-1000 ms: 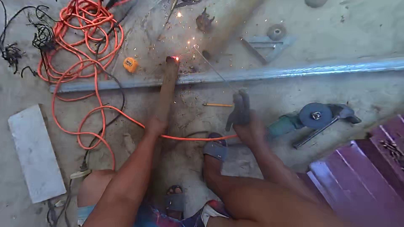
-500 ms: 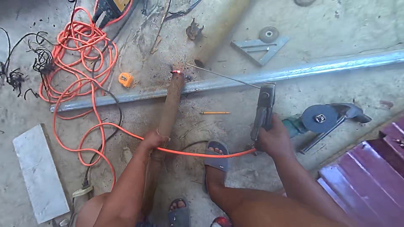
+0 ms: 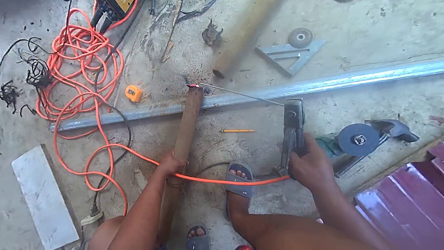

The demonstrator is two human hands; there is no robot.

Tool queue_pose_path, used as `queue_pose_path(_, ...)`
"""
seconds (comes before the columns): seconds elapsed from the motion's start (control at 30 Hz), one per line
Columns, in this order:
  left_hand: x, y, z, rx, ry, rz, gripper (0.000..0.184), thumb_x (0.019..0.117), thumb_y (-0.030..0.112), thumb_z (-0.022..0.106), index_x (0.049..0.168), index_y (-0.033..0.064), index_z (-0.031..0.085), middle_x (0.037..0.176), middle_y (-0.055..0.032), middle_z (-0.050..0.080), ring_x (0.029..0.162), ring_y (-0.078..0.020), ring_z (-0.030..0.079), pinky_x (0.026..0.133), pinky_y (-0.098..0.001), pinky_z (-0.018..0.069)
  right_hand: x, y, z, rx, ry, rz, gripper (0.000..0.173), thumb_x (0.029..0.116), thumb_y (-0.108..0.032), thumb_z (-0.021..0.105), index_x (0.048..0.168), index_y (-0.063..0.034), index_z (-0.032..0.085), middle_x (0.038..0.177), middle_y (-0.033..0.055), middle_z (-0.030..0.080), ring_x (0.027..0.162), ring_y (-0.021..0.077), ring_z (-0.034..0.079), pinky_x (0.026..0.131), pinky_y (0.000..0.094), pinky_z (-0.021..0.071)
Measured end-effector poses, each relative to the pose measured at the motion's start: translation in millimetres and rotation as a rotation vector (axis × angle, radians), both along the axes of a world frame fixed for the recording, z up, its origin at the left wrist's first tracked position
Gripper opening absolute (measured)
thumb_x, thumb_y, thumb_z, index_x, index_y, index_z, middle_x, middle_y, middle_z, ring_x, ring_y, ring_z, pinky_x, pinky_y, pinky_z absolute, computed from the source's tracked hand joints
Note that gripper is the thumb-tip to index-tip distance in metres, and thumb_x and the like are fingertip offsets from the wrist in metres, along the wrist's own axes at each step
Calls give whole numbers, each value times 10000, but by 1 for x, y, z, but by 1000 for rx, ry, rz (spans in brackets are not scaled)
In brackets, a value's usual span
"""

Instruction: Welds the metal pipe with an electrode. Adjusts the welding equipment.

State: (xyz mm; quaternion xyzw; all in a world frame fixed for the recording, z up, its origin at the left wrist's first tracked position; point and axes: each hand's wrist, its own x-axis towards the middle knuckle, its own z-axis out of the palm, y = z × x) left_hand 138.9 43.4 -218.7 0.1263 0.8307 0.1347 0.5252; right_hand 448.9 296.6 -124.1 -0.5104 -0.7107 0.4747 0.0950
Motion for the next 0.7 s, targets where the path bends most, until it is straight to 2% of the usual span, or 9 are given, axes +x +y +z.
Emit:
queue_pose_path(0.2, -4, -2, -5, 27, -37, 23, 862, 724, 189, 883, 1457, 60, 448, 1251, -150, 665, 1125, -218, 678, 998, -440, 557, 1, -4, 0, 4, -62, 5, 466, 857, -227, 567, 1297, -74, 564, 928, 9, 655, 785, 10, 625, 705, 261, 524)
queue_pose_path(0.3, -5, -1, -4, 12, -29, 9, 861, 724, 202, 885, 1455, 64, 451, 1247, -151, 666, 1122, -222, 678, 997, -451, 554, -2, -6, -1, 14, -74, 11, 473, 851, -224, 564, 1301, -77, 573, 932, 27, 654, 785, 36, 622, 704, 293, 517)
queue_pose_path(0.5, -4, 1, -3, 3, -26, 6, 851, 741, 198, 880, 1458, 63, 443, 1249, -156, 664, 1127, -228, 677, 999, -451, 552, -6, -4, 1, 24, -98, 30, 453, 871, -223, 564, 1302, -87, 573, 907, 18, 642, 767, 41, 609, 694, 302, 506)
queue_pose_path(0.7, -1, 1, -4, -21, -4, -2, 861, 734, 227, 891, 1461, 79, 455, 1249, -155, 666, 1141, -239, 671, 1005, -472, 545, -6, -4, 2, 43, -90, 35, 451, 868, -205, 569, 1302, -81, 571, 878, 12, 631, 729, 25, 591, 665, 274, 495)
